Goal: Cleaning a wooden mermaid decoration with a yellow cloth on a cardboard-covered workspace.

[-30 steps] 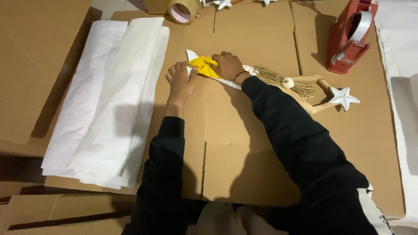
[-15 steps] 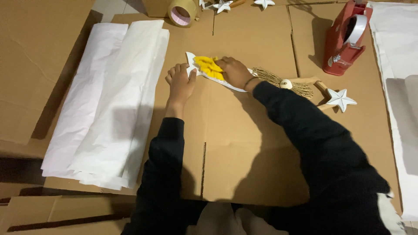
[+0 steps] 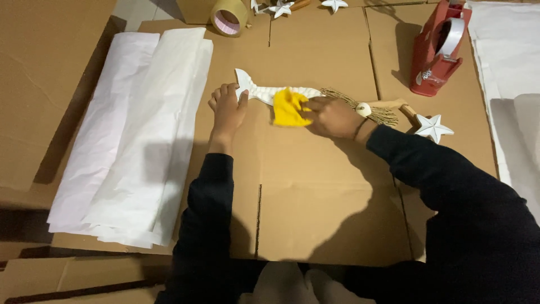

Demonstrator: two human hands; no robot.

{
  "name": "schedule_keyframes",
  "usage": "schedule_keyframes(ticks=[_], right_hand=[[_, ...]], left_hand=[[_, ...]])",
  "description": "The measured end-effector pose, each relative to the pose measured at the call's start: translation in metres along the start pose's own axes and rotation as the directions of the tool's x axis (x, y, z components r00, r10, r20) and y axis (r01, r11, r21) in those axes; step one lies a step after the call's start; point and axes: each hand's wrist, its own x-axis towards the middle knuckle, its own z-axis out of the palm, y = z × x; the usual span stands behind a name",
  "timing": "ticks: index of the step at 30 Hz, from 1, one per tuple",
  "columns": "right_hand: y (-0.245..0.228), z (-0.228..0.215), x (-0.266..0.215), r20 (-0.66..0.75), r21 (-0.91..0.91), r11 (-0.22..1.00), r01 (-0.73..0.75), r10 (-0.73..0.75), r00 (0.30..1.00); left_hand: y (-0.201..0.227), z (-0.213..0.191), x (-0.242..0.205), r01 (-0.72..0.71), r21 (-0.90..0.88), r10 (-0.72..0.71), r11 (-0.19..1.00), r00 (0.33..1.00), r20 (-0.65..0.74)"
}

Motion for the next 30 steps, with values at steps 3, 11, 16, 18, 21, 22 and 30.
schedule_keyframes(ticks=[3, 11, 16, 18, 21, 22, 30], right_hand=[[0.008, -0.005, -0.01, 0.027, 0.04, 0.966, 0.254, -0.255, 0.967], [0.025, -0.014, 0.002, 0.058, 0.172, 0.979, -0.112, 0.104, 0.993], [0.03, 0.029, -0.002, 0.229, 0.24, 0.931, -0.274, 0.22, 0.948], [0.029, 0.038, 0.002, 0.453, 0.147, 0.885, -0.442, 0.337, 0.825], [0.022, 0.049, 0.017, 0.486, 0.116, 0.814, -0.569, 0.453, 0.748], [0.025, 0.061, 0.019, 0.485, 0.12, 0.811, -0.572, 0.455, 0.746], [0.015, 0.049, 0.061, 0.413, 0.09, 0.831, -0.549, 0.471, 0.779]], left_hand=[[-0.001, -0.001, -0.001, -0.031, -0.011, 0.031, 0.999, 1.0, -0.003], [0.003, 0.0, -0.003, 0.002, 0.034, -0.002, 0.999, 1.0, -0.011], [0.001, 0.001, 0.001, -0.011, 0.018, 0.011, 1.0, 1.0, -0.018], [0.007, -0.003, -0.004, -0.011, -0.001, 0.011, 1.0, 1.0, -0.028], [0.01, -0.005, -0.003, -0.002, 0.041, 0.002, 0.999, 1.0, -0.001], [0.007, -0.002, -0.002, -0.003, 0.045, 0.003, 0.999, 1.0, 0.003], [0.005, 0.001, 0.0, 0.048, 0.037, -0.047, 0.998, 0.999, -0.009]])
